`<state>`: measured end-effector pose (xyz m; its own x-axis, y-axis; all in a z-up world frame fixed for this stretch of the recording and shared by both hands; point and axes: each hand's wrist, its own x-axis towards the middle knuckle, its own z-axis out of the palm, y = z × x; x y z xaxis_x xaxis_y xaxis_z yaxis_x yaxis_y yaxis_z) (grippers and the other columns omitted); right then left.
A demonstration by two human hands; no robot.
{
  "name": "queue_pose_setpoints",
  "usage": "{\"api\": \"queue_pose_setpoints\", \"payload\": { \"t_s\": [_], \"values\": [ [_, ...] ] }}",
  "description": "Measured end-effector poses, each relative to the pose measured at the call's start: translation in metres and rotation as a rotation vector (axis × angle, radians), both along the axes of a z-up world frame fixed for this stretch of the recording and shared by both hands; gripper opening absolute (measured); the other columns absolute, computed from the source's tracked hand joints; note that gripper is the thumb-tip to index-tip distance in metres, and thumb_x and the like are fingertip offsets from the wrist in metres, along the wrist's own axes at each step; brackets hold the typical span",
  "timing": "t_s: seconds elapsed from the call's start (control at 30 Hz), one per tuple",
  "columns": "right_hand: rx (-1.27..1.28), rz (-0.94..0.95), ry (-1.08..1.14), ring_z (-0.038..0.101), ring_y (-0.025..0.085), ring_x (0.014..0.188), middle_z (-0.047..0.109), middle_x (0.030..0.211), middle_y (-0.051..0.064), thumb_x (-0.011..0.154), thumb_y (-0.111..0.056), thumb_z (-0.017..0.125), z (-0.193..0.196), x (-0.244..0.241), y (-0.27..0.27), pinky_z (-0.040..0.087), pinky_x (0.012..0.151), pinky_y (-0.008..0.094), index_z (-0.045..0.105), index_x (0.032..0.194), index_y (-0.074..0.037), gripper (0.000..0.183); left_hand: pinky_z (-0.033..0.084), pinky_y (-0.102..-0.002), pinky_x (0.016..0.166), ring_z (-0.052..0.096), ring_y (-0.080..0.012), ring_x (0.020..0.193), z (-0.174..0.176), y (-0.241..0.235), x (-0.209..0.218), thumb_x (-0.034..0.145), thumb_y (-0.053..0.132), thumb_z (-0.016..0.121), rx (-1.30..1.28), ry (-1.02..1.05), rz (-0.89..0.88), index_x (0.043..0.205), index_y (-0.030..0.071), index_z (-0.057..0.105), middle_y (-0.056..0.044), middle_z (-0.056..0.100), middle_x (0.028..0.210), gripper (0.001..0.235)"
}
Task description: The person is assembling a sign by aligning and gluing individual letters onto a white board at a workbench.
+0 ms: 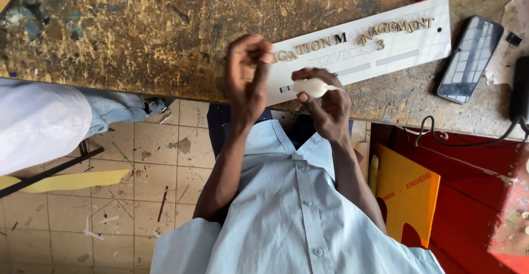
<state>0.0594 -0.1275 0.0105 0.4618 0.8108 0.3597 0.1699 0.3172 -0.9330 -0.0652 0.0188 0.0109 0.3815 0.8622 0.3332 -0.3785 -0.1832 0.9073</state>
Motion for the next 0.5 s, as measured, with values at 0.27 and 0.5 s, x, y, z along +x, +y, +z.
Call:
{"api": "queue_pose_setpoints", "payload": {
  "t_s": [0.27, 0.5],
  "values": [
    [0.016, -0.139, -0.307, 0.062, 0.026, 0.109, 0.060, 0.121, 0.023, 0.118, -0.014, 0.073, -0.028, 0.011, 0.004, 0.049, 0.098, 0.045, 0.051, 0.174, -0.008, 0.061, 0.058, -0.044, 0.098, 0.064, -0.0286, 0.111, -0.002, 0.045, -0.076, 0.108, -0.001, 0.076, 0.504, 0.488, -0.004, 0.137, 0.006, 0.072, -0.009, 0.066, 0.122, 0.030],
    [-0.033, -0.185, -0.308, 0.071, 0.026, 0.101, 0.065, 0.118, 0.023, 0.121, -0.018, 0.068, -0.027, 0.015, -0.006, 0.056, 0.091, 0.045, 0.050, 0.168, 0.004, 0.054, 0.057, -0.045, 0.102, 0.060, -0.0293, 0.119, -0.013, 0.037, -0.072, 0.107, 0.008, 0.083, 0.596, 0.621, -0.014, 0.132, 0.004, 0.075, -0.009, 0.063, 0.127, 0.026]
  ]
}}
